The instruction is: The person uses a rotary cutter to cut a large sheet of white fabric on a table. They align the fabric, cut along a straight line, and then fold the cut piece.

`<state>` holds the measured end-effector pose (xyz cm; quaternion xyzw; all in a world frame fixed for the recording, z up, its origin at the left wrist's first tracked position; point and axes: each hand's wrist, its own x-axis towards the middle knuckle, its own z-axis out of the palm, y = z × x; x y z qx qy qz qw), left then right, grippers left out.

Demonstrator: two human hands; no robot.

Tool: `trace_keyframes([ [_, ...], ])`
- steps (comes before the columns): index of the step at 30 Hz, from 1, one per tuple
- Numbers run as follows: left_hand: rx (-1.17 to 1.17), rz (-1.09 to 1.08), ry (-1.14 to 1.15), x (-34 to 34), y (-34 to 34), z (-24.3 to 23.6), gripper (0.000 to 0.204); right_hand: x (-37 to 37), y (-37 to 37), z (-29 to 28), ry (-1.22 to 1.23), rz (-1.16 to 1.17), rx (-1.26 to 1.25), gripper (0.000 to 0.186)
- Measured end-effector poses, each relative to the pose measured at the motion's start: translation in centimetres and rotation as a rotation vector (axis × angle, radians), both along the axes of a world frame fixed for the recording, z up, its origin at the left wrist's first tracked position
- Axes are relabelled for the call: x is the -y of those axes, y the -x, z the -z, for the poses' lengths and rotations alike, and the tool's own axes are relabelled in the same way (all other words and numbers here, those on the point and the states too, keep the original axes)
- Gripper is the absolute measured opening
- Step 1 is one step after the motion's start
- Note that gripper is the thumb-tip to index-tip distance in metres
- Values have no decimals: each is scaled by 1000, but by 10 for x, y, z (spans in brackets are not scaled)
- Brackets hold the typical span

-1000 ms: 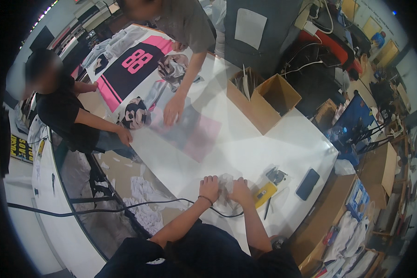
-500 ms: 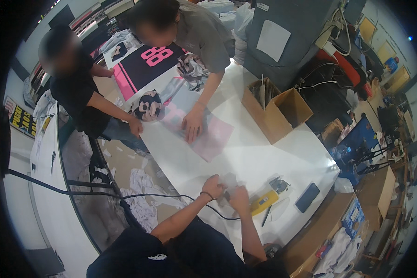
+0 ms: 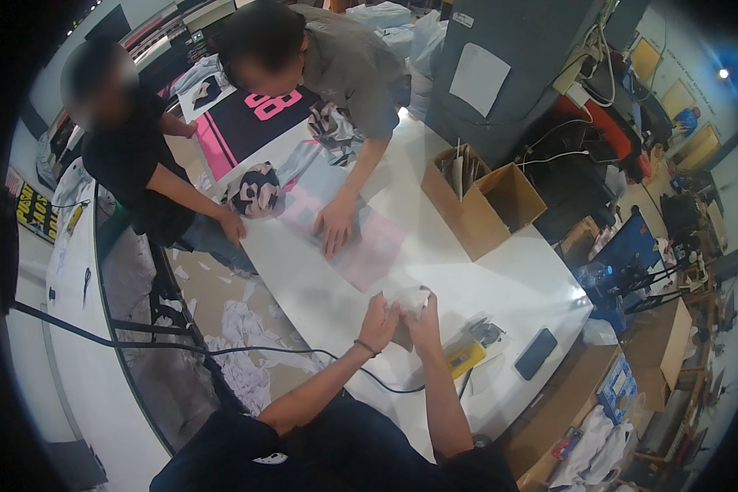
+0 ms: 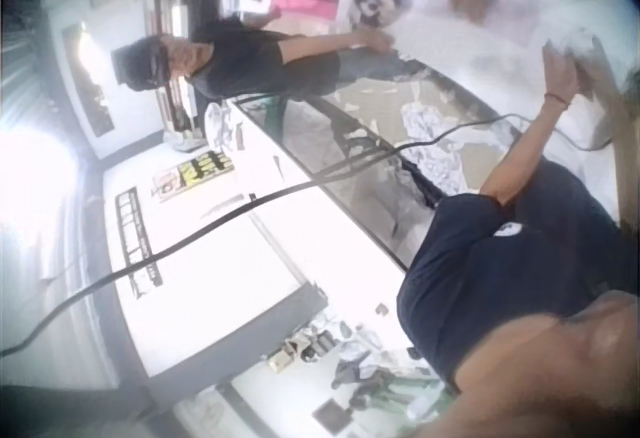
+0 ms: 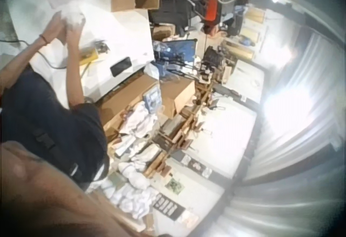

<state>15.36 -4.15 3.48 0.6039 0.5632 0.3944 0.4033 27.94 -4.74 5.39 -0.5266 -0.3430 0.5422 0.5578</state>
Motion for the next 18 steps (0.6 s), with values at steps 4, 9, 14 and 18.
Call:
trace_keyframes([
  [4, 165, -8, 49, 1, 9, -29, 53, -70, -28, -49, -213, 100, 366, 54],
  [9, 282, 200, 196, 42, 44, -46, 36, -197, -65, -139, -515, 421, 528, 51],
  [14, 137, 468, 248, 87, 88, -63, 33, -302, -112, -157, -382, 593, 885, 49],
  [18, 144, 550, 325, 114, 116, -48, 33, -342, -128, -126, -33, 339, 1319, 53],
])
